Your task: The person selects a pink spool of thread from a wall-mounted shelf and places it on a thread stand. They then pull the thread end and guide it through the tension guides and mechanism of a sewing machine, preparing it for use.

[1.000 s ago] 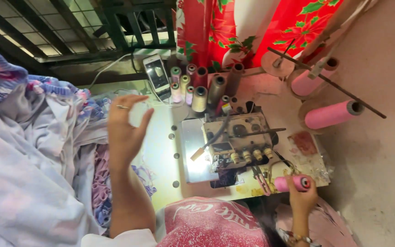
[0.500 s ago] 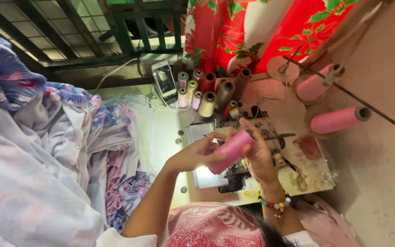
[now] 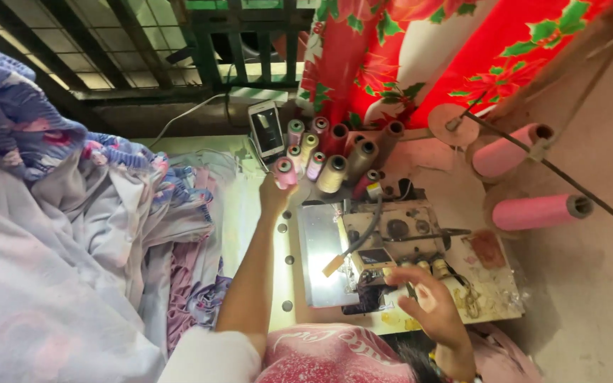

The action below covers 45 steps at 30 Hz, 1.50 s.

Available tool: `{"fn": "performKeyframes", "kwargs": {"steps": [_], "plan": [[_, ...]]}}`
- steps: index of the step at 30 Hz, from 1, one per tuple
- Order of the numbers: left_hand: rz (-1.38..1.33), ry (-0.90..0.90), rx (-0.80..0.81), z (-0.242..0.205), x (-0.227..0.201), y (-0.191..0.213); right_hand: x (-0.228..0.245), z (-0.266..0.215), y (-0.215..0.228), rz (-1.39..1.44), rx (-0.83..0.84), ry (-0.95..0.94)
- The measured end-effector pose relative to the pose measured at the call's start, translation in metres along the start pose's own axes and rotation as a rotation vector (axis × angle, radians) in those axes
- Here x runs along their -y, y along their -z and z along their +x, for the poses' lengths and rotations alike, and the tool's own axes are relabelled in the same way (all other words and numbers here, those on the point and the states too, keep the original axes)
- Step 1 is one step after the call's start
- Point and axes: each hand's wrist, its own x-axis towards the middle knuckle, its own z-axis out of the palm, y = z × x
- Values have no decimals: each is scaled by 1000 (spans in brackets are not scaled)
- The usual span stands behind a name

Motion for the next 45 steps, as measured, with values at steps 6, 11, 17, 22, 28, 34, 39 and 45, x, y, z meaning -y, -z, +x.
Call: {"fn": "performKeyframes", "kwargs": {"steps": [6,11,17,22,28,34,39,45], "plan": [[101,-151,14,14,5,-34,-29,-21,27,277,-107,321],[101,-238,29,7,10,-42,-39,-28,38,239,-236,211],[186,-200,174,37,20,-32,-54,-34,50,153,-348,87],[273,-158,64,42,-70,1,-44,-37,53,91,-410,28],[539,-235,133,68,-76,-11,-43,-42,47,111,-422,27],[-166,-367,45,26,-117,47,-46,-42,52,138,-443,14],[-848,-441,132,-19,-146,94,-22,-11,46,72,-319,148],[-1324,-418,691,-88,-178,102,44,46,10,-79,-193,330]]}}
